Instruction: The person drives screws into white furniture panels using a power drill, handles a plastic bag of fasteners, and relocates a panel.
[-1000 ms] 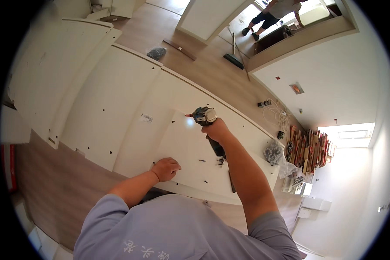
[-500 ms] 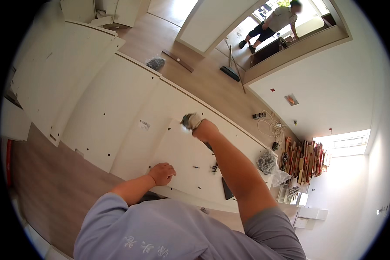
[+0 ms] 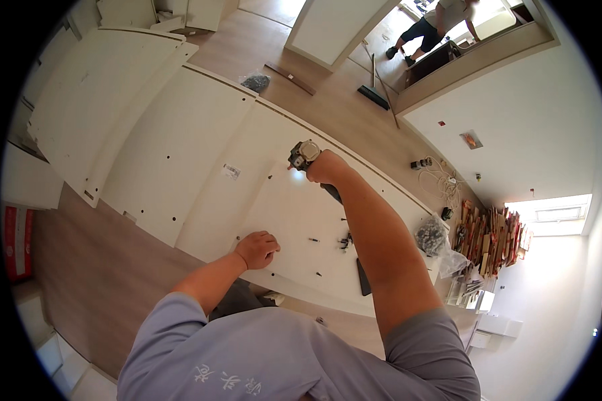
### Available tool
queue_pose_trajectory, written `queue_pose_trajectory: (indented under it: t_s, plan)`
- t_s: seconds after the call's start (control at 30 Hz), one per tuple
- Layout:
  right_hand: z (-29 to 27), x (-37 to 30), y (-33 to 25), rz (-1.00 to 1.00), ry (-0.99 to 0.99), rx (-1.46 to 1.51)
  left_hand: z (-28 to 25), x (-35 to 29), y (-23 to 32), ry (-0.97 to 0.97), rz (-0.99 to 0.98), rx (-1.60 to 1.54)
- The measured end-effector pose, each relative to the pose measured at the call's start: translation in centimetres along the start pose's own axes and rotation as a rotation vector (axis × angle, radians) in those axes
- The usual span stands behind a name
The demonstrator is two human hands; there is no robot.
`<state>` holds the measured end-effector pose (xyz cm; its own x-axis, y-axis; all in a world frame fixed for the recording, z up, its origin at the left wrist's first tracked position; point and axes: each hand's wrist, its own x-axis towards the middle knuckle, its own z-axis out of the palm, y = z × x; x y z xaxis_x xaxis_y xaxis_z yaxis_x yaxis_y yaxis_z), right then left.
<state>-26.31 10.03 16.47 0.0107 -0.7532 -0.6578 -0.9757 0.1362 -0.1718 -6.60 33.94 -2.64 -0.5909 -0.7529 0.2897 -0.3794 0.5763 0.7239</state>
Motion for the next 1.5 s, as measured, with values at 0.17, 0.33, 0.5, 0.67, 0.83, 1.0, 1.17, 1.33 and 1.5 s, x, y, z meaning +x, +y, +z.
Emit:
queue_pose_trajectory:
  t_s: [0.17,0.33,0.5,0.67,0.83,1.0,1.17,1.33,1.5]
  plan:
    - [-0.8,-1.0,2.3,-0.012,0.011,0.223,0.1,1.2,0.2,-0.043,0.002,0.005]
    - [1.1,-9.0,9.9,-0.122,0.203,0.446,0.4,1.3,1.3,-0.01,-0.169,0.054]
    - [16.2,-25.4,22.1,0.005,0.249,1.525,2.0,6.9,3.2,-0.068,-0.451,-0.133]
    - [32.4,-42.6,24.1,0.479,0.495,1.738,7.4,16.2,2.2,-0.148,-0.33,-0.14]
    - [41.5,-51.0,19.0,0.801,0.729,1.924,12.0,20.9,4.0,-0.453,-0.012,0.078]
    - [43.0,-50.3,15.0,0.921,0.844,2.04,14.8,21.3,7.3,-0.61,0.178,0.281]
    - [42.7,-48.5,14.9,0.872,0.871,2.04,18.7,21.6,3.8,-0.627,0.25,0.327]
    - [42.6,-48.5,15.8,0.853,0.861,2.018,18.6,21.6,3.3,-0.52,0.449,0.307]
    - [41.3,-47.5,17.5,0.819,0.826,1.953,14.4,20.7,1.0,-0.58,0.462,0.319]
